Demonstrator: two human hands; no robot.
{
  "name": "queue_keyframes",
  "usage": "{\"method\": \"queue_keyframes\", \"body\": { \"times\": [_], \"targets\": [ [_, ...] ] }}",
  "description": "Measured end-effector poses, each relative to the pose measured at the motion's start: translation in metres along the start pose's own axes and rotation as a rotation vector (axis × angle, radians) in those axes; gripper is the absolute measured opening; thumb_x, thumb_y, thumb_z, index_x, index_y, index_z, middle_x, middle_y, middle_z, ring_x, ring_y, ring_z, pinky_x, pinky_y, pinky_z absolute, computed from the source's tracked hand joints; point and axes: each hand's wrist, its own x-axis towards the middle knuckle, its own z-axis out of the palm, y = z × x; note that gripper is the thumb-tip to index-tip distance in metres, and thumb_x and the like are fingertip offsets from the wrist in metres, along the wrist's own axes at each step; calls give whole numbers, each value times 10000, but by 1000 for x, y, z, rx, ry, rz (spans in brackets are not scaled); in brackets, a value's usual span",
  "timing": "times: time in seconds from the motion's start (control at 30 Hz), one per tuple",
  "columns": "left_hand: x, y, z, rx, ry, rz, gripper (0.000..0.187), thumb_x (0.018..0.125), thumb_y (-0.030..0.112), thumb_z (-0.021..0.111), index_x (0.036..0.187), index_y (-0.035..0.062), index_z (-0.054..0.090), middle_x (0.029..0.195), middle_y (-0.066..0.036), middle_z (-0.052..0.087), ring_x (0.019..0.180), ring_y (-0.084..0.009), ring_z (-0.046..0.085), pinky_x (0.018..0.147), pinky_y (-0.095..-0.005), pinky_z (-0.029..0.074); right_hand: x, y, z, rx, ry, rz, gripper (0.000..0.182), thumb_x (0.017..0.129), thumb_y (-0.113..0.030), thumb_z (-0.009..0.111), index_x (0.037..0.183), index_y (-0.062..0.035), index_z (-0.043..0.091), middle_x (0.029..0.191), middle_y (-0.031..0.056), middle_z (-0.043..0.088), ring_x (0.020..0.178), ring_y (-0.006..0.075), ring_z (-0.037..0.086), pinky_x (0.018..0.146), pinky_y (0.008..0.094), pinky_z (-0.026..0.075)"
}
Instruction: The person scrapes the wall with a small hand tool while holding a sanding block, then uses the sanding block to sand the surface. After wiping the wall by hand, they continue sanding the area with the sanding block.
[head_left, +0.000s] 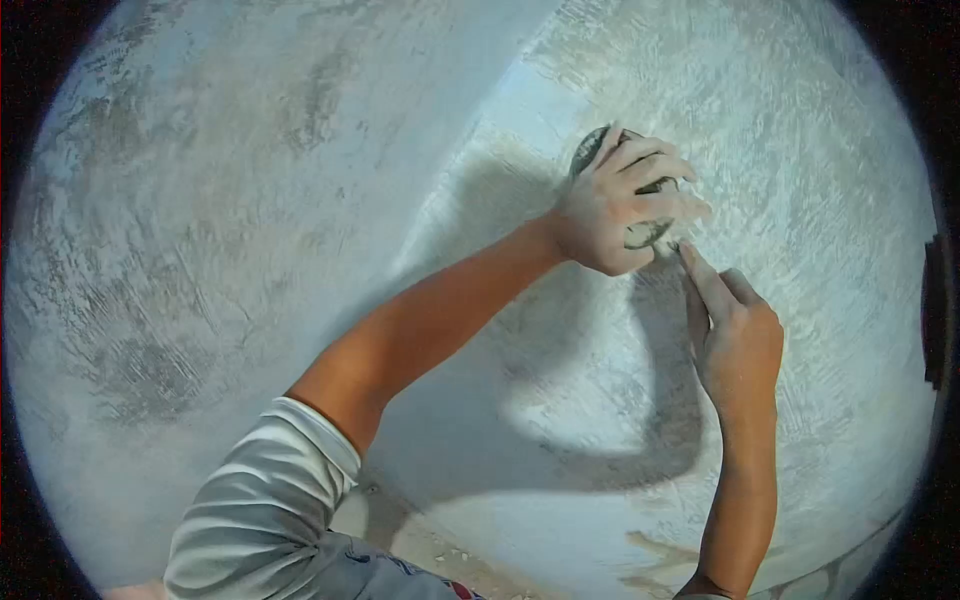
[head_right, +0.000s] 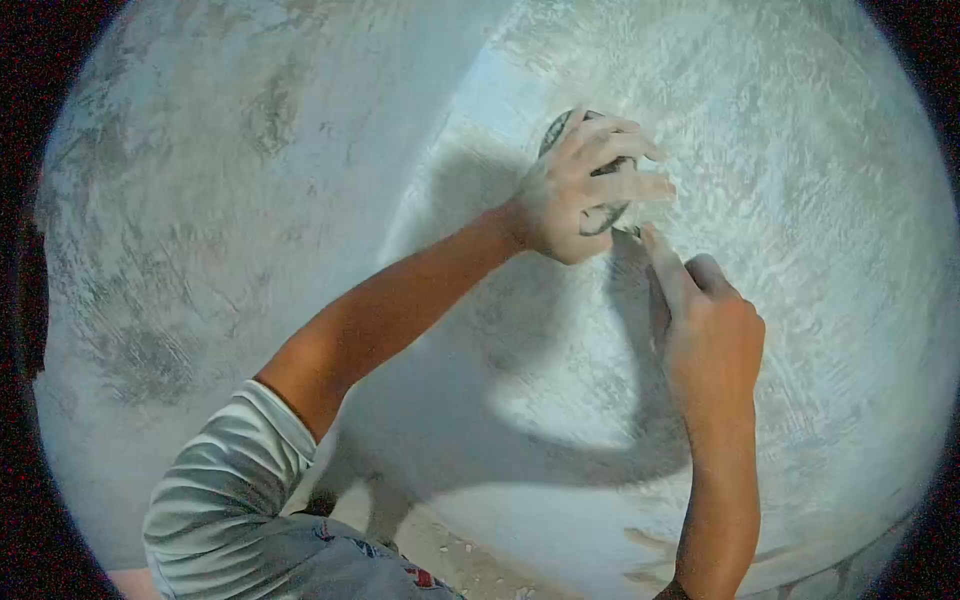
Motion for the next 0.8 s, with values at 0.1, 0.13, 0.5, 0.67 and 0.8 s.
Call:
{"method": "queue_keyframes", "body": {
  "times": [0.1,0.13,0.5,0.67,0.8],
  "targets": [
    [-1,13,20,-23,45,-4,636,650,141,689,1254,303,805,1392,-37,639,1359,-369,513,1142,-656,352,-17,10,-8,-8,-19,6,471,954,-75,772,1380,-278,766,742,78,625,592,228,591,586,395,504],
    [-2,13,23,-28,46,-10,615,653,160,711,1240,317,809,1374,-30,648,1370,-368,510,1150,-669,330,-19,11,-8,-16,-15,0,494,947,-55,775,1386,-282,764,737,63,617,584,214,559,584,384,496],
    [-18,-61,-30,-33,171,80,477,880,513,661,1262,262,798,1287,-88,670,1243,-339,577,1045,-529,423,54,-47,3,-104,4,-111,326,973,-137,788,1284,-231,816,694,42,655,541,152,543,528,346,474],
    [-27,-107,-62,29,193,161,586,676,235,706,1255,238,798,1225,-115,694,1192,-328,632,1000,-484,449,97,-68,35,-101,32,-180,314,999,-186,760,1308,-225,796,709,61,672,553,178,590,534,363,508],
    [-24,-102,-80,-23,123,104,664,605,117,701,1257,200,793,1277,-127,679,1225,-325,610,1047,-488,433,97,-84,34,-89,-27,-98,313,1027,-210,716,1334,-241,770,757,92,686,601,263,660,573,398,556]
  ]
}}
